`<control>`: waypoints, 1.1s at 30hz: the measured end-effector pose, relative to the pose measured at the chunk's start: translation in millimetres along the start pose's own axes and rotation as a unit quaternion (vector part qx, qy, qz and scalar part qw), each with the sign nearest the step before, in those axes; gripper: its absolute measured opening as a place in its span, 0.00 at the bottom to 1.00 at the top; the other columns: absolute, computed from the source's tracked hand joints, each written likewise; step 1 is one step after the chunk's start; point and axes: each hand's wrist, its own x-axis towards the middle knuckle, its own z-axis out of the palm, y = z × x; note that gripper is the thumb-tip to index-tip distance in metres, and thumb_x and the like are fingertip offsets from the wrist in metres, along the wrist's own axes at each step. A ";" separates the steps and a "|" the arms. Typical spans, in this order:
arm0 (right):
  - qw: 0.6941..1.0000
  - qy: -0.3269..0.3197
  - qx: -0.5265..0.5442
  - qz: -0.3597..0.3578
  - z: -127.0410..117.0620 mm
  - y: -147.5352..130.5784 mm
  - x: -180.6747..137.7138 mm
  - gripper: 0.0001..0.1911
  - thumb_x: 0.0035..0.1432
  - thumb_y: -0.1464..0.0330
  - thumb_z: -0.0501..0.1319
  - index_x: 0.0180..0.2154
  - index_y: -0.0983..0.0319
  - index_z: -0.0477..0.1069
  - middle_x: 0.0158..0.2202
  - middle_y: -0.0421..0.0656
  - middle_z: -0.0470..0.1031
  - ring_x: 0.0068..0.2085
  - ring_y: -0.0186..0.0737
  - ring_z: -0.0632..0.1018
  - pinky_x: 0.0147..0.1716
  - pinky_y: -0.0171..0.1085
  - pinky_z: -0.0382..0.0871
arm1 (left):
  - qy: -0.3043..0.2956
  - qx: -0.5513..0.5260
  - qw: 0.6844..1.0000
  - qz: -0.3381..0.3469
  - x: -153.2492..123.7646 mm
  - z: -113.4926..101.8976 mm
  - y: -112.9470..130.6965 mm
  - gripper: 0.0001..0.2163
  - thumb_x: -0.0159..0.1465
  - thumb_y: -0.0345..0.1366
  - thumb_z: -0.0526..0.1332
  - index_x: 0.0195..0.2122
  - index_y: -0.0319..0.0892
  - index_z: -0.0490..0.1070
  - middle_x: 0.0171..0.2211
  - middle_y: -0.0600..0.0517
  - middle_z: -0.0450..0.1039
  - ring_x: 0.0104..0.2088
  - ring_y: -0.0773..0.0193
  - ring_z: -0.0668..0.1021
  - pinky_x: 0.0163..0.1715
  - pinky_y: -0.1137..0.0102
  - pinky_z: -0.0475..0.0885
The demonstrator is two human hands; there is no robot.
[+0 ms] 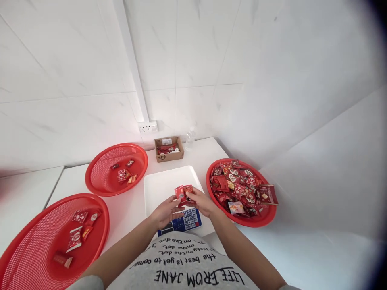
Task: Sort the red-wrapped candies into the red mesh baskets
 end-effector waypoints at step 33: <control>0.757 0.065 -0.648 -0.050 3.0 43.9 19.1 0.31 0.55 0.67 0.55 0.60 0.57 0.53 0.66 0.46 0.42 0.64 0.52 0.44 0.59 0.51 0.41 | 0.179 0.717 0.629 0.239 35.7 -55.5 6.9 0.17 0.61 0.35 0.52 0.52 0.52 0.65 0.51 0.46 0.64 0.54 0.52 0.63 0.51 0.60 0.60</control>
